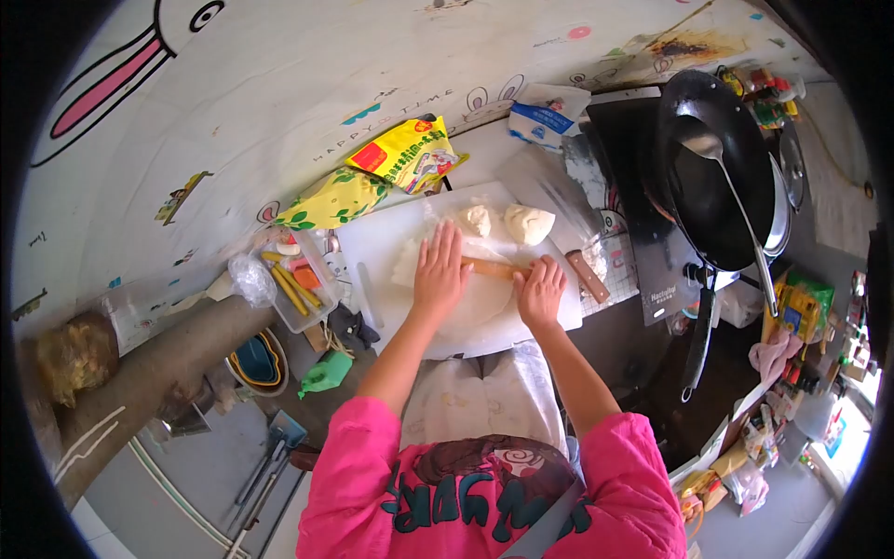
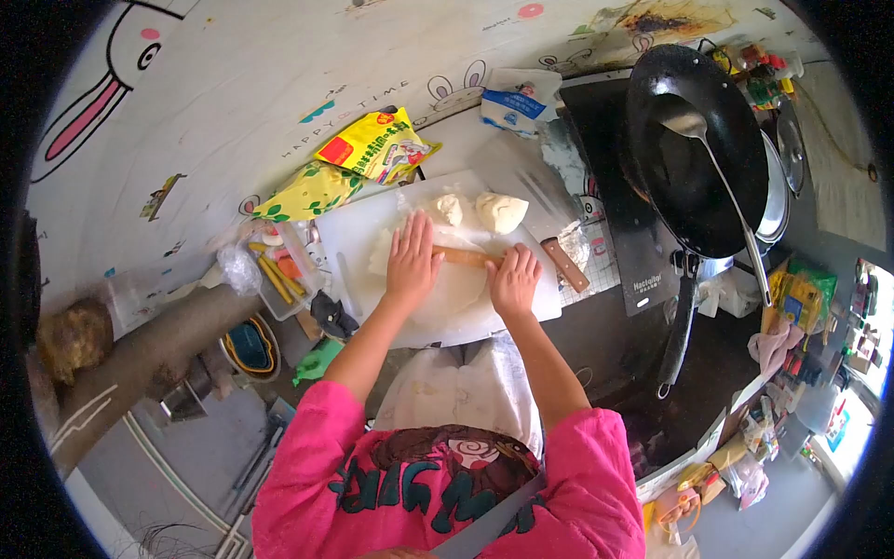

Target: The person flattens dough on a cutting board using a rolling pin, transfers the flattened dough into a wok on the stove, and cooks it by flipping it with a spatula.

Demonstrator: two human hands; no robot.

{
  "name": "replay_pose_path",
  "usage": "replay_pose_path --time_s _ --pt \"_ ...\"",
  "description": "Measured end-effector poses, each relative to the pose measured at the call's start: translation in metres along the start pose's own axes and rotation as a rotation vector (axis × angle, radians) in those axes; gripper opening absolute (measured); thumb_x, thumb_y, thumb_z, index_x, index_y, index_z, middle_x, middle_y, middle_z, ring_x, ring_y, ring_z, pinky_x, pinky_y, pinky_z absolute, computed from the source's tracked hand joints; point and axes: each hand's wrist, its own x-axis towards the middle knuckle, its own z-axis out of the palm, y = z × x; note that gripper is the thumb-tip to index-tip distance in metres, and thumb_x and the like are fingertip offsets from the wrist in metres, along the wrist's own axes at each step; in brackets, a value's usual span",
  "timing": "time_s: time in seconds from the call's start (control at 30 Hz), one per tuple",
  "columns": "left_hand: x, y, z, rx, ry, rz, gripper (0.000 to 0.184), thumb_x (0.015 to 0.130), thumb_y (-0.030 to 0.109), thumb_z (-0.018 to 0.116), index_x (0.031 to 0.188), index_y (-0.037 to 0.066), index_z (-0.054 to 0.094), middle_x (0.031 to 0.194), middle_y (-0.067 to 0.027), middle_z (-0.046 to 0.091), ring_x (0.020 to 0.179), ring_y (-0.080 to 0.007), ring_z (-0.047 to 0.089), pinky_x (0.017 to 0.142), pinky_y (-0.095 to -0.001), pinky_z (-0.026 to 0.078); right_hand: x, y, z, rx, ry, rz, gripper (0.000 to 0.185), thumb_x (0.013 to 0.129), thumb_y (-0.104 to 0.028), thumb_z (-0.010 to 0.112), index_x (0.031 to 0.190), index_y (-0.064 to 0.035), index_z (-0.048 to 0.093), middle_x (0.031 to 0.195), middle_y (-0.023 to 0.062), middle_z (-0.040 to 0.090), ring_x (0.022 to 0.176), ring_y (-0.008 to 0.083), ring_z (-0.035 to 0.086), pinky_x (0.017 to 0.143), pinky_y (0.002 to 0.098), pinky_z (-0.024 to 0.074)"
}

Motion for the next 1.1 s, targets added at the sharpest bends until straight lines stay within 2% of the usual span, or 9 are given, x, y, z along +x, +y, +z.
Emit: replay_pose_path --time_s 0.1,0.23,0.43,0.47,0.53,0.6,0.77,0.83,1.1 --pt "0.024 0.003 0.005 0.002 0.058 -0.112 0.071 0.087 0.033 0.056 0.142 -0.003 0.028 0.151 -0.0190 0.022 0.140 -0.0316 0.021 0.113 -0.0462 0.019 0.026 -0.010 0.000 -0.047 0.098 0.124 0.047 0.080 -0.026 0.066 0.116 -0.0022 0.048 0.123 0.0136 0.047 0.115 0.0316 0.043 0.099 0.0476 0.0276" --pt "0.026 0.007 0.009 -0.010 0.095 -0.200 0.072 0.087 0.028 0.057 0.141 -0.007 0.025 0.151 -0.0229 0.020 0.140 -0.0363 0.019 0.113 -0.0487 0.018 0.026 -0.010 0.007 -0.075 0.039 0.206 0.058 0.081 -0.028 0.065 0.127 -0.0005 0.043 0.132 0.0131 0.042 0.124 0.0299 0.039 0.104 0.0494 0.0239" --pt "-0.063 0.001 0.014 -0.045 -0.057 -0.089 0.077 0.085 0.029 0.059 0.143 -0.005 0.023 0.152 -0.0225 0.017 0.141 -0.0359 0.016 0.113 -0.0502 0.015 -0.038 -0.005 -0.004 -0.153 -0.207 0.036 0.080 0.081 -0.035 0.063 0.142 0.0019 0.026 0.150 0.0162 0.023 0.141 0.0296 0.018 0.111 0.0543 0.0121" --pt "-0.080 0.002 0.014 -0.054 -0.092 -0.090 0.078 0.084 0.030 0.060 0.143 -0.005 0.022 0.152 -0.0223 0.017 0.141 -0.0357 0.016 0.113 -0.0505 0.015 -0.050 -0.005 -0.008 -0.155 -0.280 0.032 0.084 0.082 -0.038 0.063 0.143 0.0029 0.022 0.153 0.0163 0.017 0.143 0.0297 0.011 0.112 0.0551 0.0068" --pt "-0.098 0.004 0.008 -0.075 -0.158 -0.093 0.079 0.084 0.030 0.060 0.144 -0.004 0.021 0.152 -0.0220 0.017 0.142 -0.0354 0.015 0.113 -0.0511 0.013 -0.066 -0.006 -0.015 -0.181 -0.305 0.003 0.085 0.082 -0.039 0.063 0.143 0.0033 0.022 0.153 0.0161 0.016 0.143 0.0299 0.011 0.112 0.0550 0.0071" --pt "-0.091 0.000 0.006 -0.063 -0.107 -0.062 0.080 0.084 0.030 0.059 0.145 -0.003 0.019 0.152 -0.0211 0.017 0.142 -0.0346 0.015 0.113 -0.0518 0.013 -0.062 -0.008 -0.021 -0.206 -0.331 -0.026 0.084 0.082 -0.040 0.062 0.143 0.0040 0.023 0.154 0.0167 0.014 0.143 0.0304 0.012 0.112 0.0553 0.0078" --pt "-0.032 -0.008 0.004 -0.047 0.085 -0.117 0.077 0.085 0.029 0.058 0.145 -0.002 0.020 0.153 -0.0188 0.017 0.142 -0.0323 0.017 0.113 -0.0502 0.014 -0.010 -0.022 -0.007 -0.217 -0.171 -0.056 0.081 0.085 -0.042 0.058 0.142 0.0059 0.026 0.153 0.0182 0.016 0.143 0.0301 0.012 0.113 0.0536 0.0105" --pt "-0.039 -0.010 0.011 -0.018 0.041 -0.110 0.075 0.085 0.031 0.058 0.144 -0.002 0.024 0.153 -0.0179 0.019 0.142 -0.0307 0.018 0.113 -0.0487 0.016 -0.008 -0.024 -0.001 -0.254 -0.163 -0.070 0.081 0.085 -0.044 0.057 0.142 0.0060 0.027 0.153 0.0180 0.017 0.143 0.0299 0.012 0.113 0.0530 0.0113" --pt "-0.148 -0.003 0.022 -0.083 -0.116 0.012 0.079 0.083 0.033 0.061 0.145 0.000 0.024 0.152 -0.0177 0.020 0.141 -0.0317 0.019 0.113 -0.0485 0.019 -0.108 -0.016 -0.023 -0.294 -0.477 -0.195 0.093 0.079 -0.051 0.061 0.143 0.0055 0.023 0.153 0.0209 0.014 0.143 0.0340 0.011 0.112 0.0573 0.0097"
